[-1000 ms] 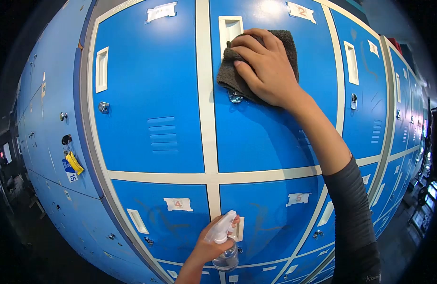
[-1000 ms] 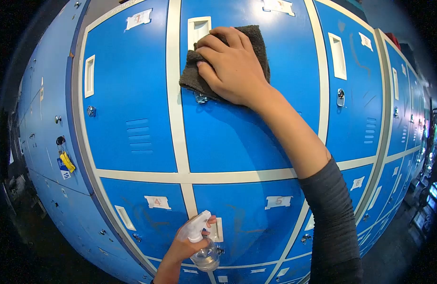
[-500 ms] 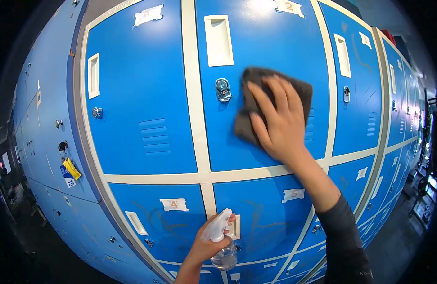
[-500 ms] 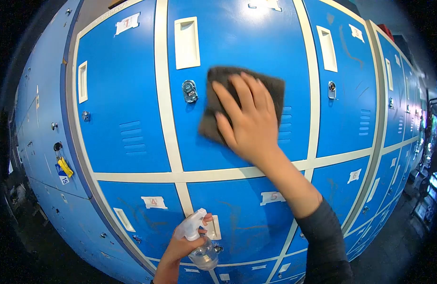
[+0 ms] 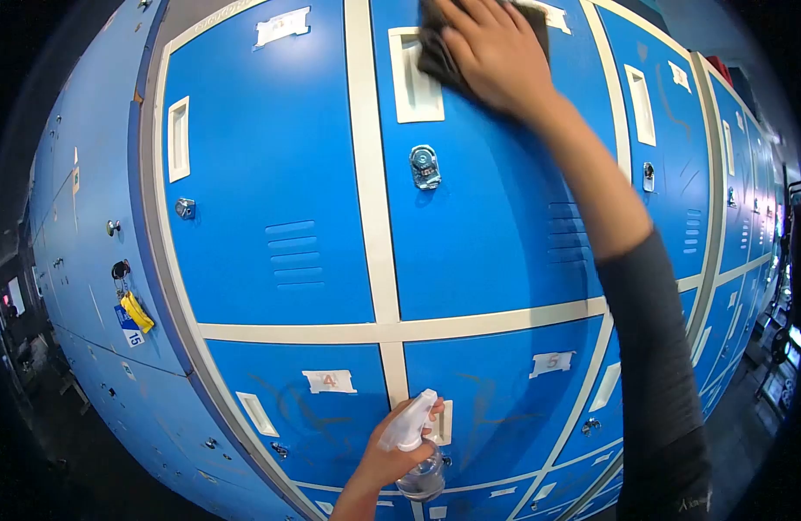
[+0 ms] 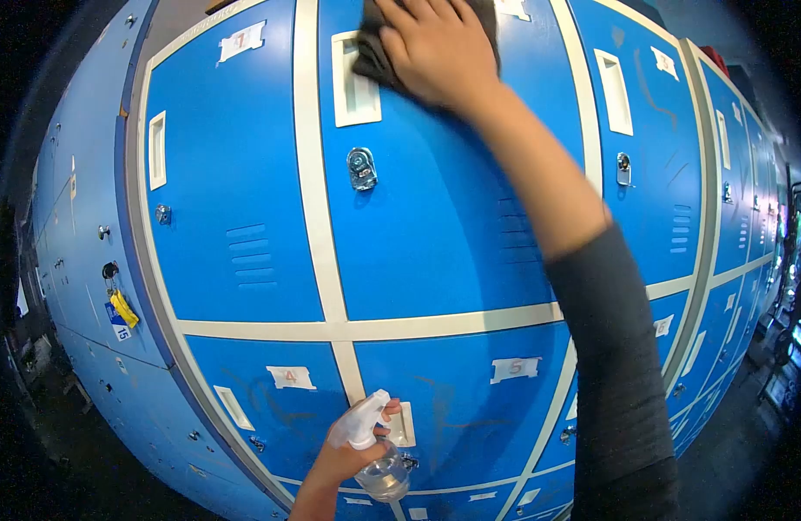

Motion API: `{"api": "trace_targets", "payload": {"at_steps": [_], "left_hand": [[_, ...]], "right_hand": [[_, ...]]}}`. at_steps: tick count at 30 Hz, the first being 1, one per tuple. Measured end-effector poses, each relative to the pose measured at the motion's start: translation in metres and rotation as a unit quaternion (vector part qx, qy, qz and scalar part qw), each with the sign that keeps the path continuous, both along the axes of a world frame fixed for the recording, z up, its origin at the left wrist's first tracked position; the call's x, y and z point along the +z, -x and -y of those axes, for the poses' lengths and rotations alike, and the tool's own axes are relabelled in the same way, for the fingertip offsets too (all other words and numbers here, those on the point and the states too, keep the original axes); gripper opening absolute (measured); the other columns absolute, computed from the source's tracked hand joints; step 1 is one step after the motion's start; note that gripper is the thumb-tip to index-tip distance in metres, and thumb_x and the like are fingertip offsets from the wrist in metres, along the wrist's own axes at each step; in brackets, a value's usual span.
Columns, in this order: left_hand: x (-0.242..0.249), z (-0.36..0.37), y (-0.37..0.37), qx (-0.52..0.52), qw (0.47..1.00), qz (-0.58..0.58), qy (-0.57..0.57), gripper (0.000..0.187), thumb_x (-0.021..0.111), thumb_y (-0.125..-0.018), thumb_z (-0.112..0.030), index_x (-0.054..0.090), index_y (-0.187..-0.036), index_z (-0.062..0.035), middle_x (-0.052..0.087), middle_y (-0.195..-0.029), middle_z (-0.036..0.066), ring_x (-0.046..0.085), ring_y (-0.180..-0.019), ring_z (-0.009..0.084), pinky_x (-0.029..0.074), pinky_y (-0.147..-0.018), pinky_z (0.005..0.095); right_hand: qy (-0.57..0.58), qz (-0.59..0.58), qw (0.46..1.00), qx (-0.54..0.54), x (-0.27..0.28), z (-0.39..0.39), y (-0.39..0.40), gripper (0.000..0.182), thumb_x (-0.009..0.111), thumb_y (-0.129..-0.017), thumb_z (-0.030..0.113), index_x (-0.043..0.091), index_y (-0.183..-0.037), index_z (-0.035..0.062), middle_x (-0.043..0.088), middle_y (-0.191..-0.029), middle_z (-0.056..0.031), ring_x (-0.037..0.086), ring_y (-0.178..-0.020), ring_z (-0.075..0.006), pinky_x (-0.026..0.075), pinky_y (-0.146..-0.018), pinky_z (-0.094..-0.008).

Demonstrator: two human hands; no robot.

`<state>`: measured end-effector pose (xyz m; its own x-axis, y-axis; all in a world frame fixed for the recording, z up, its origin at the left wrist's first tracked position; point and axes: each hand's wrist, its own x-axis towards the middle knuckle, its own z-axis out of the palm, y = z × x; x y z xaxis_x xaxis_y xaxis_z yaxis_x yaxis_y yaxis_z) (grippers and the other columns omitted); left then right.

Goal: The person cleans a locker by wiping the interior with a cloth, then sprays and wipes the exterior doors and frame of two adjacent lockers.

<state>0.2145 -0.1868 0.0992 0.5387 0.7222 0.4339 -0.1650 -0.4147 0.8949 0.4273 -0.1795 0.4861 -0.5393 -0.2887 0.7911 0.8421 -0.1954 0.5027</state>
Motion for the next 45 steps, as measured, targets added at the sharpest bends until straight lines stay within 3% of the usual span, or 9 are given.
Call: {"api": "trace_targets", "payload": {"at_steps": [3,8,15,22,32,34,37,44,45], "left_hand": [[-0.003,-0.001,-0.001,-0.002,1.0,0.012,0.01,0.069,0.065,-0.071,0.007,0.048,-0.137,-0.0036,0.06,-0.129,0.007,0.055,-0.116,0.0161,0.048,-0.088,0.0299],[-0.004,-0.001,-0.002,-0.004,0.999,0.029,0.024,0.068,0.064,-0.071,0.006,0.048,-0.136,-0.0024,0.061,-0.128,0.008,0.055,-0.115,0.0157,0.048,-0.088,0.0288],[-0.006,0.0,-0.001,0.009,0.999,0.031,0.027,0.065,0.064,-0.072,0.004,0.05,-0.135,-0.003,0.062,-0.125,0.007,0.058,-0.114,0.0156,0.047,-0.089,0.0281],[-0.001,0.0,0.0,0.005,0.999,0.023,0.022,0.067,0.064,-0.07,0.006,0.049,-0.135,-0.003,0.06,-0.127,0.007,0.057,-0.115,0.0165,0.049,-0.089,0.0295],[-0.003,0.001,-0.001,-0.003,0.999,0.039,0.025,0.065,0.066,-0.071,0.004,0.052,-0.133,-0.0037,0.06,-0.126,0.007,0.056,-0.116,0.0156,0.047,-0.089,0.0302],[-0.004,0.002,-0.002,0.001,0.999,0.046,0.024,0.065,0.065,-0.071,0.004,0.051,-0.134,-0.0037,0.06,-0.127,0.006,0.056,-0.117,0.016,0.047,-0.09,0.0302],[-0.005,0.003,-0.002,-0.006,0.997,0.065,0.027,0.065,0.065,-0.072,0.004,0.05,-0.135,-0.0037,0.059,-0.127,0.007,0.055,-0.118,0.0164,0.046,-0.09,0.0301],[-0.01,-0.002,-0.001,-0.01,0.999,0.049,0.004,0.067,0.066,-0.072,0.006,0.049,-0.136,-0.0033,0.058,-0.129,0.007,0.054,-0.118,0.0164,0.046,-0.09,0.0306],[-0.009,0.0,-0.002,-0.002,0.999,0.047,0.007,0.067,0.065,-0.072,0.006,0.049,-0.136,-0.0033,0.059,-0.128,0.007,0.054,-0.118,0.0163,0.046,-0.09,0.0306]], "right_hand": [[0.006,0.005,1.0,0.016,0.064,-0.023,0.012,0.05,0.042,-0.094,0.032,0.048,-0.135,0.0042,0.046,-0.142,-0.0175,0.038,-0.134,-0.0326,0.026,-0.111,-0.0458],[0.009,-0.023,1.0,0.009,0.066,-0.029,0.025,0.053,0.041,-0.094,0.037,0.048,-0.136,0.0052,0.043,-0.145,-0.0175,0.035,-0.137,-0.0328,0.023,-0.114,-0.0455],[0.056,-0.035,0.998,0.024,-0.086,-0.003,0.002,0.051,0.051,-0.09,0.035,0.051,-0.136,0.0127,0.044,-0.145,-0.0115,0.037,-0.136,-0.0303,0.025,-0.112,-0.0493],[0.306,-0.034,0.951,-0.039,-0.243,0.053,-0.024,0.059,0.053,-0.086,0.037,0.046,-0.142,0.0197,0.035,-0.153,-0.0058,0.03,-0.142,-0.025,0.019,-0.115,-0.0453],[0.012,-0.006,1.0,0.006,-0.041,0.003,-0.033,0.048,0.051,-0.088,0.032,0.055,-0.133,0.018,0.049,-0.141,-0.0101,0.042,-0.133,-0.0289,0.029,-0.11,-0.0495],[0.018,-0.031,0.999,0.008,0.009,0.017,-0.028,0.046,0.043,-0.093,0.035,0.053,-0.128,0.0063,0.051,-0.137,-0.0172,0.04,-0.132,-0.0371,0.03,-0.107,-0.0507],[-0.095,-0.069,0.993,-0.017,0.064,0.003,-0.031,0.048,0.041,-0.093,0.035,0.052,-0.129,0.0053,0.05,-0.138,-0.0151,0.035,-0.136,-0.0385,0.025,-0.11,-0.0544],[0.018,0.009,1.0,0.004,0.017,0.007,-0.04,0.053,0.042,-0.093,0.033,0.049,-0.131,-0.003,0.04,-0.143,-0.0251,0.028,-0.138,-0.0413,0.024,-0.112,-0.0493],[-0.018,0.035,0.999,0.009,-0.001,-0.004,-0.049,0.051,0.047,-0.091,0.037,0.053,-0.133,0.0076,0.049,-0.142,-0.0107,0.04,-0.135,-0.0276,0.027,-0.112,-0.0458]]}}
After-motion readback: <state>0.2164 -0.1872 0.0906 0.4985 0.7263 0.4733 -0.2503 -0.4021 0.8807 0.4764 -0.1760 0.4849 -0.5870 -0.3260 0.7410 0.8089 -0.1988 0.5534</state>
